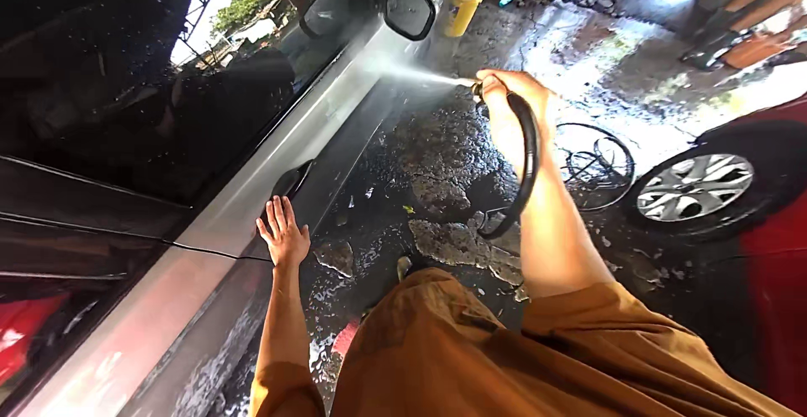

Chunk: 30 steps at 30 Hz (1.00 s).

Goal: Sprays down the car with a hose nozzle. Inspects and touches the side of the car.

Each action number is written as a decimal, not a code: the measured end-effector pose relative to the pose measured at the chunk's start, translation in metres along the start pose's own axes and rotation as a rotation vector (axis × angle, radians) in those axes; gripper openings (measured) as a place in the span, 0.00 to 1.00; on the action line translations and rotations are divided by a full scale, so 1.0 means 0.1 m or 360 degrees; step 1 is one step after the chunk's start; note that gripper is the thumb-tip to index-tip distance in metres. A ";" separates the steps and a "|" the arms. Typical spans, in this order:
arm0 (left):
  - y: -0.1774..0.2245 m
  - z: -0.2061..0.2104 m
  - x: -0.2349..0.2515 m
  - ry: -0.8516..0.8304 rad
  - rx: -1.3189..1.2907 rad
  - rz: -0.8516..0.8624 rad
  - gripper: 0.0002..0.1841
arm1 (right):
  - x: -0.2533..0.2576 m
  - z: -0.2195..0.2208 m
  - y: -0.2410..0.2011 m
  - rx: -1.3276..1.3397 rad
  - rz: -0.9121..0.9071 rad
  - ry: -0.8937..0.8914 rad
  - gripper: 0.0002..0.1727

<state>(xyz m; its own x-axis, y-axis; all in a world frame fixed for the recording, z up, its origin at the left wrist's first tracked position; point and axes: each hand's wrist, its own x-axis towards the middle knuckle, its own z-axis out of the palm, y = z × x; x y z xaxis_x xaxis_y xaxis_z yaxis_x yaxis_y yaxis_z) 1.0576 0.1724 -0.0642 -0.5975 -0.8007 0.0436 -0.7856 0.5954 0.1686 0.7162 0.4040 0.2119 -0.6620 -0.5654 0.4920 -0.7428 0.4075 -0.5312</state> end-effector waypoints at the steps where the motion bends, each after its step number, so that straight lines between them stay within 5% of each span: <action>1: 0.01 0.00 0.01 -0.0001 0.0010 -0.0012 0.49 | 0.00 -0.02 0.06 0.0135 0.0008 -0.0164 0.21; 6: 0.07 -0.03 0.01 -0.0006 0.0087 -0.0067 0.49 | 0.05 -0.02 0.41 0.0679 -0.0070 -0.0636 0.18; 12: 0.25 -0.06 0.07 -0.0081 0.0207 -0.0236 0.48 | 0.40 0.23 1.47 0.0935 0.0299 -0.0478 0.20; 20: 0.74 -0.29 0.34 -0.0264 0.0097 -0.0601 0.52 | 0.73 0.78 2.67 0.1114 0.0523 -0.0746 0.19; 30: 1.05 -0.35 0.59 -0.0297 0.0009 -0.0906 0.49 | 0.94 1.12 3.05 0.1206 0.0565 -0.0935 0.21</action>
<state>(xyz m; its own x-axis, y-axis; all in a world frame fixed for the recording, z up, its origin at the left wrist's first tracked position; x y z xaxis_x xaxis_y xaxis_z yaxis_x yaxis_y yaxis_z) 0.9454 0.1850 -0.0100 -0.0998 -0.9691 -0.2257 -0.9911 0.0767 0.1093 0.4381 0.3952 0.0192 -0.5267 -0.8457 -0.0864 -0.1197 0.1744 -0.9774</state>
